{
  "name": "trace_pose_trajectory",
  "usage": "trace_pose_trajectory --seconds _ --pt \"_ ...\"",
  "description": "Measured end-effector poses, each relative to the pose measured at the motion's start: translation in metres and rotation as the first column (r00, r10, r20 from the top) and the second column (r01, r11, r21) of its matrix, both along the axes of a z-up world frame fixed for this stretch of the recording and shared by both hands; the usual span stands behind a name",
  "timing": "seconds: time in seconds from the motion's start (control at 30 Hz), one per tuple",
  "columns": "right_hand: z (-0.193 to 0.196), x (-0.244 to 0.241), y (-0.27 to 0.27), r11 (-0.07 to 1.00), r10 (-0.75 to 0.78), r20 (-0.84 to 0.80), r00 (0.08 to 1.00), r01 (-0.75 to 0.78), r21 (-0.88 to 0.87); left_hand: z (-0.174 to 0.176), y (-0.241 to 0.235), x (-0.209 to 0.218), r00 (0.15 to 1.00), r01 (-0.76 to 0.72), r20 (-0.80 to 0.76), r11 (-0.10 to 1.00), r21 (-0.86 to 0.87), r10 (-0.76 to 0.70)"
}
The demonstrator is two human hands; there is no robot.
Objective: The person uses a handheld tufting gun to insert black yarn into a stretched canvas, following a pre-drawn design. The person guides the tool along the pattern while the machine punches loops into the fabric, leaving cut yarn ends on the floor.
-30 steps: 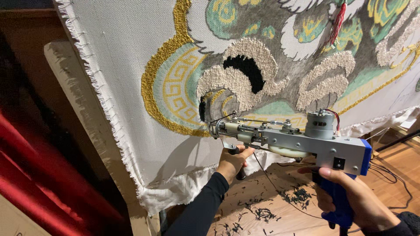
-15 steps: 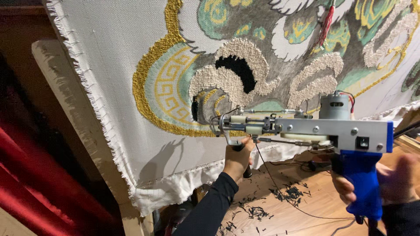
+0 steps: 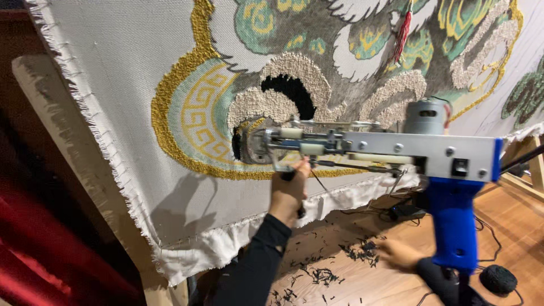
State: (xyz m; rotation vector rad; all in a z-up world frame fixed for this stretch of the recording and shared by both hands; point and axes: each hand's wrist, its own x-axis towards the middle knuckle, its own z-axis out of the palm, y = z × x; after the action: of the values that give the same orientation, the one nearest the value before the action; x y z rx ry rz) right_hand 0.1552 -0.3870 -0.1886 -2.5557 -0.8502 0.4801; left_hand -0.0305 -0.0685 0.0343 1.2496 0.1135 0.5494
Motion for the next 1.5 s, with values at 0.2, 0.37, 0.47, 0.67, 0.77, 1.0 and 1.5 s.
trace_pose_trajectory --seconds 0.2,0.37,0.47,0.67,0.77,1.0,1.5 --pt "-0.055 0.066 -0.219 0.819 -0.371 0.417 0.830 0.504 -0.275 -0.001 0.057 -0.012 0.996 -0.075 -0.048 0.997 -0.018 0.074" --pt "-0.001 0.073 -0.284 0.791 -0.407 0.742 0.532 0.611 -0.004 -0.006 0.070 -0.020 0.995 -0.098 0.000 0.995 0.018 0.098" --pt "0.123 0.070 -0.223 0.898 -0.440 0.766 0.470 0.259 0.357 -0.009 0.070 -0.026 0.995 -0.089 0.051 0.996 0.014 0.089" --pt "0.401 -0.031 -0.015 0.312 0.034 0.086 0.996 -0.093 0.946 -0.008 0.076 -0.037 0.994 -0.076 0.078 0.997 0.021 0.074" --pt "0.447 -0.077 0.032 0.105 0.383 0.249 0.890 -0.310 0.945 -0.007 0.082 -0.047 0.990 -0.122 0.074 0.992 0.005 0.122" --pt "0.427 -0.006 0.054 0.201 0.051 0.081 0.995 -0.090 0.976 -0.005 0.121 -0.080 0.993 -0.081 0.088 0.994 0.068 0.075" --pt "0.311 0.065 -0.076 0.866 -0.372 0.118 0.921 0.299 0.402 -0.008 0.123 -0.085 0.990 -0.139 0.016 0.981 0.134 0.138"
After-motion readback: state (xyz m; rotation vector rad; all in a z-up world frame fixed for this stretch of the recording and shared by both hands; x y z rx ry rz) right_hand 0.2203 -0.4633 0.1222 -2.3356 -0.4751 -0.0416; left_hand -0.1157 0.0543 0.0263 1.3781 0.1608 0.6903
